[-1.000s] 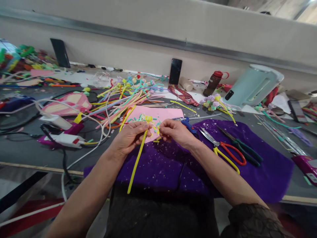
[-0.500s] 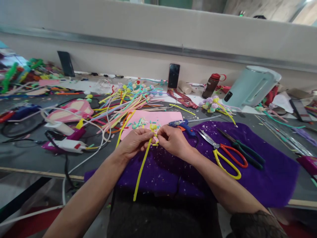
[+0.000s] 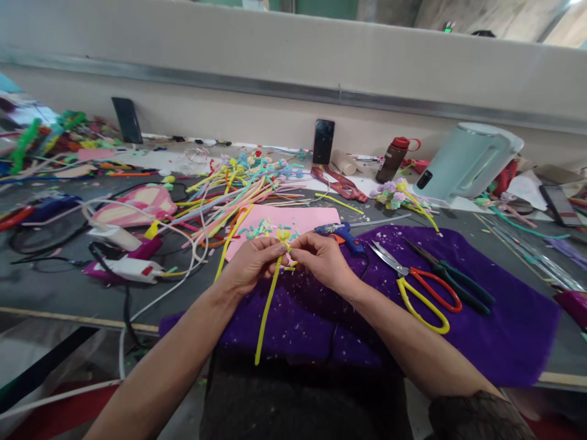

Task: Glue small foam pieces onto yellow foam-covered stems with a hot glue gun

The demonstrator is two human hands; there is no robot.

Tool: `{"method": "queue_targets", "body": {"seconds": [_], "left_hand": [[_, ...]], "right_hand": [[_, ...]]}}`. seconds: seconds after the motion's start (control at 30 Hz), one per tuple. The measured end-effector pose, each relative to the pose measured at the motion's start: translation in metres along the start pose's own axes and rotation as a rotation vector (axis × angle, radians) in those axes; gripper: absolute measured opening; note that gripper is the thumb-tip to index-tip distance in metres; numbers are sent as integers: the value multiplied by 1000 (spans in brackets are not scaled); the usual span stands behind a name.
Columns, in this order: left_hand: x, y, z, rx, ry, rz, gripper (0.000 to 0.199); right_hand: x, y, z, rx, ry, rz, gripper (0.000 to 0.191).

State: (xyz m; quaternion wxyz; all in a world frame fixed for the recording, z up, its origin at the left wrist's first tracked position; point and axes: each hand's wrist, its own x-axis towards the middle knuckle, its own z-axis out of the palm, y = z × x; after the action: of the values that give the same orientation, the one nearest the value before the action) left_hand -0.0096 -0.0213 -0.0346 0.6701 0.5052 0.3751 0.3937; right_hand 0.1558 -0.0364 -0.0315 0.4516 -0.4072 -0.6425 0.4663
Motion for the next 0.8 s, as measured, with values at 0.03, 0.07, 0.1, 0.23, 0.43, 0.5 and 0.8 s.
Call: {"method": "queue_targets", "body": {"seconds": [0.03, 0.07, 0.1, 0.23, 0.43, 0.5, 0.8], "left_hand": [[0, 0, 0, -2, -2, 5, 26], [-1, 0, 1, -5, -4, 12, 26], [-1, 0, 1, -10, -5, 19, 25], [-3, 1, 0, -31, -21, 26, 24], [-3, 2, 1, -27, -33, 19, 24], [-3, 3, 2, -24, -34, 14, 24], [-5, 2, 6, -66, -57, -33, 22]], "right_hand": [[1, 1, -1, 88, -10, 39, 11], [1, 3, -2, 179, -24, 82, 12], [2, 4, -3, 264, -42, 127, 13], [5, 10, -8, 480, -151, 273, 16], [9, 15, -9, 606, -182, 331, 17], [9, 15, -9, 627, -189, 338, 17], [7, 17, -6, 702, -314, 304, 23]]}}
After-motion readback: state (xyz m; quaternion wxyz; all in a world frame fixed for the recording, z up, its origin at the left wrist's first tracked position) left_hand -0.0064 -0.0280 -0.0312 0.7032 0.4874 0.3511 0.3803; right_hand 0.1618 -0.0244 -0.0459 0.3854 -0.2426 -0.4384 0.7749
